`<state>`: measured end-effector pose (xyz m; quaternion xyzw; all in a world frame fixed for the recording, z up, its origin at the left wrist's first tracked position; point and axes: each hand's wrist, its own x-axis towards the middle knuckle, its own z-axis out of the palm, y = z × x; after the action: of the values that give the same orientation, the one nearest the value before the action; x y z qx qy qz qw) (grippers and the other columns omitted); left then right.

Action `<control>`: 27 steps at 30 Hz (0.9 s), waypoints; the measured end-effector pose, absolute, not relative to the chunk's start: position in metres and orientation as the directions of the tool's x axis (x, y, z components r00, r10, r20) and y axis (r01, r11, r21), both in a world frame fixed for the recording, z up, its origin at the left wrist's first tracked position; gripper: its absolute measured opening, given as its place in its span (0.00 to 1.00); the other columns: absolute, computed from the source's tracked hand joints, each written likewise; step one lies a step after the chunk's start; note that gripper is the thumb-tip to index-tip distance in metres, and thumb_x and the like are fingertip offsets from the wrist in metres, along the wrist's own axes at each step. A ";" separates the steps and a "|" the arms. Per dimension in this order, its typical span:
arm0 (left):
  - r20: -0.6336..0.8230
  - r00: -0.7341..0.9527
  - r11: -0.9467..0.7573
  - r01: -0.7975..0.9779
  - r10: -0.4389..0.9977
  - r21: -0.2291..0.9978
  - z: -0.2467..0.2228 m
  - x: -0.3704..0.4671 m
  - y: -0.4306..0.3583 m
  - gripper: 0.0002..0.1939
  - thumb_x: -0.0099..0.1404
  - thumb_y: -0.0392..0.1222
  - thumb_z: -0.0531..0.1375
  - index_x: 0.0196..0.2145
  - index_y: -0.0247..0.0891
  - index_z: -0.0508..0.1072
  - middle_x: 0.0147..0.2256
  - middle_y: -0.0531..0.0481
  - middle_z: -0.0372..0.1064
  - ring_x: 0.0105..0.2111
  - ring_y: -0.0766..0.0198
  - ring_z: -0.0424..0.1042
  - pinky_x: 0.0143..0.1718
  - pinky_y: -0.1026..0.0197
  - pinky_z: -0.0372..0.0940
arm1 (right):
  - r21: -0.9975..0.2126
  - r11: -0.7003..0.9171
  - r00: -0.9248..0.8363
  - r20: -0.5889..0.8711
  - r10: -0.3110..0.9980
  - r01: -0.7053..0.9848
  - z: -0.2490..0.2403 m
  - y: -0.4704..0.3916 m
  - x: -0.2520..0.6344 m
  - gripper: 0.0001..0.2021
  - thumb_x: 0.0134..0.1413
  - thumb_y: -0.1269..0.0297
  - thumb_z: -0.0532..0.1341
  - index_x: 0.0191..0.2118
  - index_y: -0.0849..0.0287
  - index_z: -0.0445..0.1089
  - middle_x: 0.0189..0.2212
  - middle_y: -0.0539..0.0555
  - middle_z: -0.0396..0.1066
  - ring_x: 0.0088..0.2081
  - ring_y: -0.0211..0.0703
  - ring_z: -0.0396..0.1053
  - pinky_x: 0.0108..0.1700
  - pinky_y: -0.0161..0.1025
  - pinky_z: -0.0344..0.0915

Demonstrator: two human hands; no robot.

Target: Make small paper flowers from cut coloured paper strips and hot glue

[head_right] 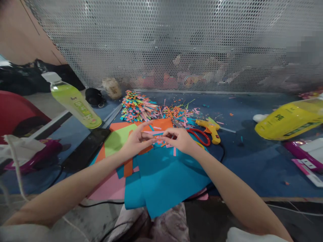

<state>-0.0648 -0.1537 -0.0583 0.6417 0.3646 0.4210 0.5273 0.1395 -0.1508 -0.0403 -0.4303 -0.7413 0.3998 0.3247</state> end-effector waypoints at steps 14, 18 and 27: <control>0.215 0.584 -0.622 0.724 0.783 0.299 -0.044 -0.110 -0.126 0.13 0.63 0.41 0.55 0.44 0.40 0.72 0.34 0.49 0.75 0.38 0.59 0.73 0.40 0.58 0.66 | -0.790 0.350 -0.366 0.172 0.915 0.503 -0.044 -0.137 0.152 0.14 0.53 0.54 0.58 0.27 0.59 0.69 0.23 0.51 0.70 0.26 0.39 0.67 0.30 0.36 0.63; 0.207 0.551 -0.584 0.708 0.808 0.397 -0.050 -0.102 -0.132 0.13 0.61 0.45 0.57 0.42 0.38 0.73 0.31 0.48 0.74 0.34 0.58 0.73 0.37 0.58 0.66 | -0.801 0.351 -0.401 0.152 0.903 0.485 -0.044 -0.138 0.151 0.13 0.52 0.54 0.60 0.28 0.60 0.71 0.23 0.52 0.70 0.26 0.39 0.67 0.30 0.36 0.63; 0.160 0.540 -0.349 0.268 0.826 0.898 -0.063 -0.071 -0.146 0.22 0.57 0.47 0.61 0.47 0.32 0.70 0.30 0.47 0.72 0.26 0.67 0.70 0.26 0.65 0.64 | -0.884 0.255 -0.494 0.032 0.869 0.391 -0.051 -0.148 0.138 0.13 0.52 0.53 0.60 0.31 0.59 0.72 0.24 0.51 0.73 0.25 0.39 0.69 0.30 0.36 0.66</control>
<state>-0.0708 -0.1464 -0.0625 0.7582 0.3610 0.3160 0.4416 0.1383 -0.1477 -0.0512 -0.4234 -0.7441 0.4397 0.2716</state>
